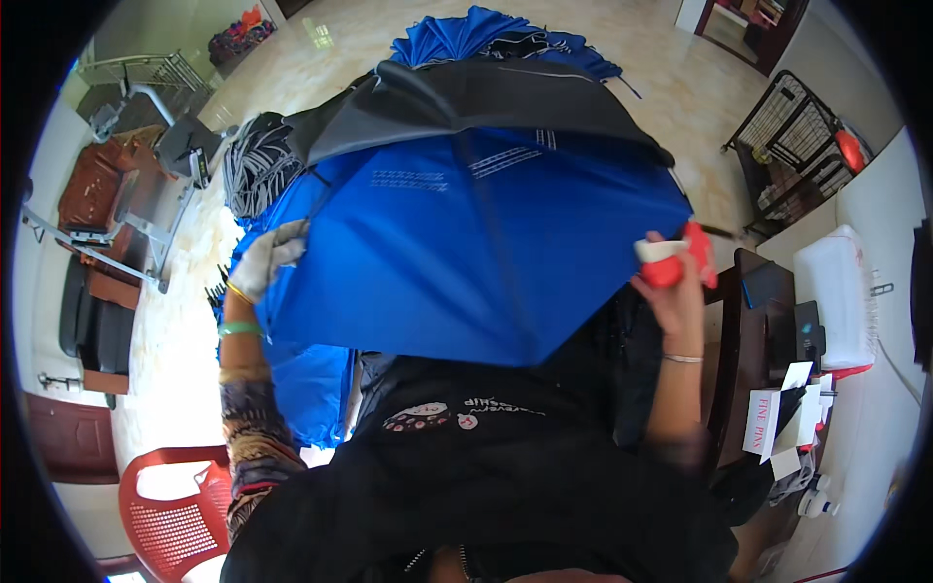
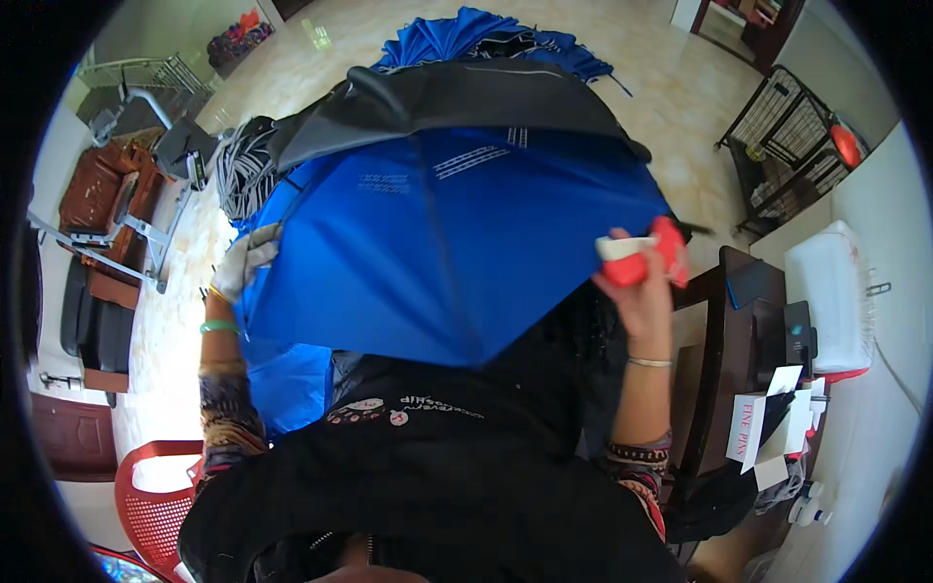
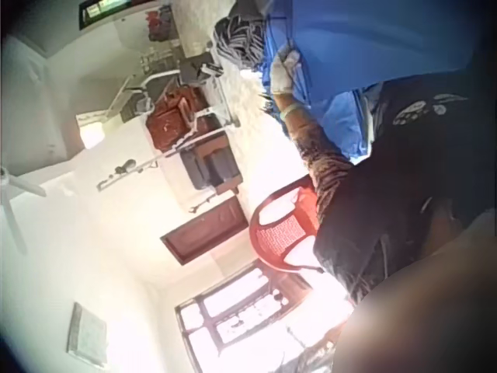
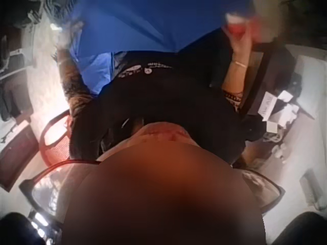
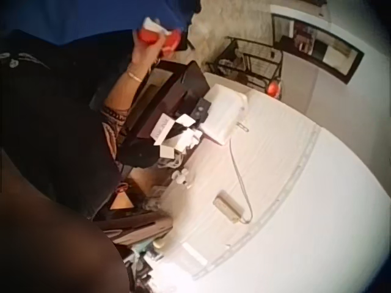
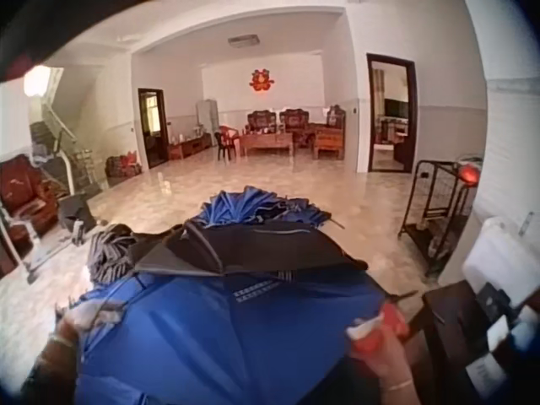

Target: Assembling umbrella components using a glue gun and folding the fabric.

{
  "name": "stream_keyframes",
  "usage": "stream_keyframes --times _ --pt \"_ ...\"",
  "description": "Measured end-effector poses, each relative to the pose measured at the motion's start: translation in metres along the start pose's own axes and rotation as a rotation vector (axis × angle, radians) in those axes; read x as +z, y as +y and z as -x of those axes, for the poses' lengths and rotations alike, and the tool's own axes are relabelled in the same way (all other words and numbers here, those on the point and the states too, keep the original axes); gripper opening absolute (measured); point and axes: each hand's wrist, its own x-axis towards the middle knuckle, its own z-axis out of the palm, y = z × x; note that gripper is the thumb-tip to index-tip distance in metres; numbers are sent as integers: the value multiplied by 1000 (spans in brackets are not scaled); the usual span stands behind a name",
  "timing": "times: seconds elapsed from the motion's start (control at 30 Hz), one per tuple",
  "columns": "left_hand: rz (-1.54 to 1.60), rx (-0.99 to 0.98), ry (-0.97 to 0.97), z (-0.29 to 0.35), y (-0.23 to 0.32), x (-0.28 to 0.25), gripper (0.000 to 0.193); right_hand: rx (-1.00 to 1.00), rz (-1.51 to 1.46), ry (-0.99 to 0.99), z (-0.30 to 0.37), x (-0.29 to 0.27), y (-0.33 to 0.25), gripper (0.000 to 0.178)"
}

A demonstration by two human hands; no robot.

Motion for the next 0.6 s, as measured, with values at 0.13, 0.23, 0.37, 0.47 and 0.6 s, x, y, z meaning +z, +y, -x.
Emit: stream_keyframes --times 0.13,0.23,0.37,0.47,0.6 --pt "-1162 -350 220 -23 -44 -128 45 114 158 -323 21 50 70 41" --pt "-1388 194 398 -47 129 -10 45 247 280 -481 56 74 110 34" --pt "-1036 690 232 -89 217 106 62 248 427 -833 82 105 121 26" --pt "-992 982 -119 -140 234 188 67 187 425 -861 88 100 122 29" --pt "-1001 383 -562 -162 267 239 62 184 389 -799 91 91 116 30"
